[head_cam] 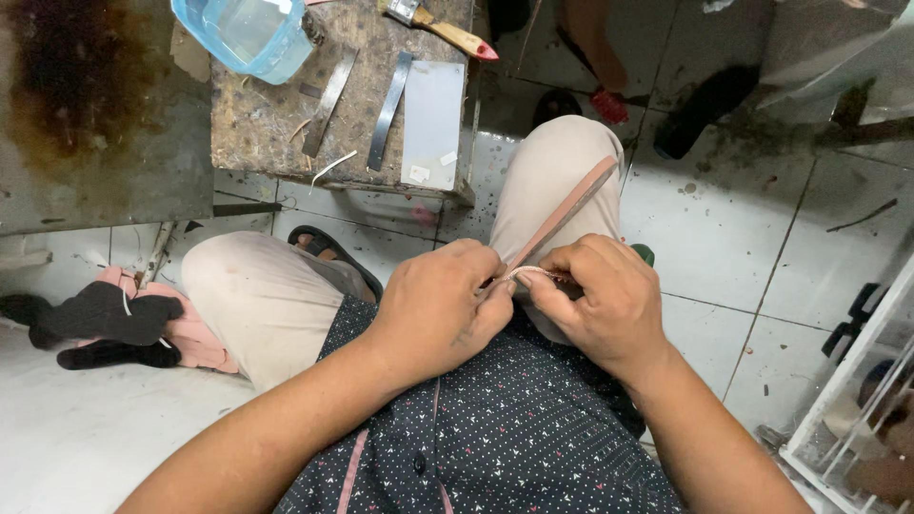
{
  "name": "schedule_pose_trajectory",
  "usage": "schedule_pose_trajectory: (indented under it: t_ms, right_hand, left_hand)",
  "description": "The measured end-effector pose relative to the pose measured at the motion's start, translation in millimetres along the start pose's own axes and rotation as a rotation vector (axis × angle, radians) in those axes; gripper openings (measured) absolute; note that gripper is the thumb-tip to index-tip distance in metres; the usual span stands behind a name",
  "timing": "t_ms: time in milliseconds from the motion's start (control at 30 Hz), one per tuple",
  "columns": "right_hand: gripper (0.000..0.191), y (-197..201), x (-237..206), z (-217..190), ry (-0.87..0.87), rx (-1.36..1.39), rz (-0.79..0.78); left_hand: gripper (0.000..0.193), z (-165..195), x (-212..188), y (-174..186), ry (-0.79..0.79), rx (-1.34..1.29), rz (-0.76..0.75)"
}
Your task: The person sits at a workbench and attaches a decorative braided trim around the edge of a sandal insole. They align the trim against the glued sole edge, press it down section by section around the perimeter, use a small pointed tool to tuck and secure the trim, then hold up the finished sole.
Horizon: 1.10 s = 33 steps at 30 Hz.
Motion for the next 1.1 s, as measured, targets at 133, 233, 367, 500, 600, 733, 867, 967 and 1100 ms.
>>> schedule_pose_trajectory:
  t_ms: [133,233,367,500,600,733,867,967,1100]
  right_hand:
    - [0.035,16.2,10.9,-3.4,0.071,-0.183,0.06]
    - [0.029,25.0,15.4,3.3,-0.007,-0.064,0.041]
    - [0.029,24.6,16.6,0.6,0.037,-0.057,0.067]
    - [0.03,22.7,15.9,-1.7,0.046,-0.036,0.083]
    - [0.031,21.3,16.1,-3.1,0.057,-0.027,0.089]
    - [0.031,20.0,16.2,-2.2,0.07,-0.021,0.098]
    - [0.031,18.8,14.5,-2.9,0.102,-0.033,0.109]
    - [0.028,19.8,15.9,-2.1,0.124,-0.001,0.11]
    - [0.027,23.8,19.2,2.2,0.115,-0.022,0.126]
  left_hand:
    - [0.018,1.9,4.6,12.2,0.003,0.019,0.004]
    - [0.019,4.0,6.1,16.0,0.023,0.004,-0.013]
    - [0.025,6.6,9.6,17.1,0.011,0.003,-0.026]
    - [0.025,5.2,10.5,15.7,0.023,0.014,-0.056]
    - [0.024,4.6,10.1,16.0,0.023,0.032,-0.056]
    - [0.022,5.1,10.2,15.0,0.01,0.036,-0.048]
    - [0.02,5.9,10.2,13.8,-0.005,0.053,-0.024]
    - [0.019,3.6,12.9,15.0,0.006,0.058,-0.013]
    - [0.019,2.4,17.4,15.3,0.024,0.014,-0.032]
Point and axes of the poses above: each hand's wrist, its own x-axis towards the middle knuckle, its own y-axis out of the back of the hand, z = x × y, the point moved 6 cm from there along x, towards the middle knuckle, and after that the axes turned 4 degrees about -y, right-handed, at the moved point
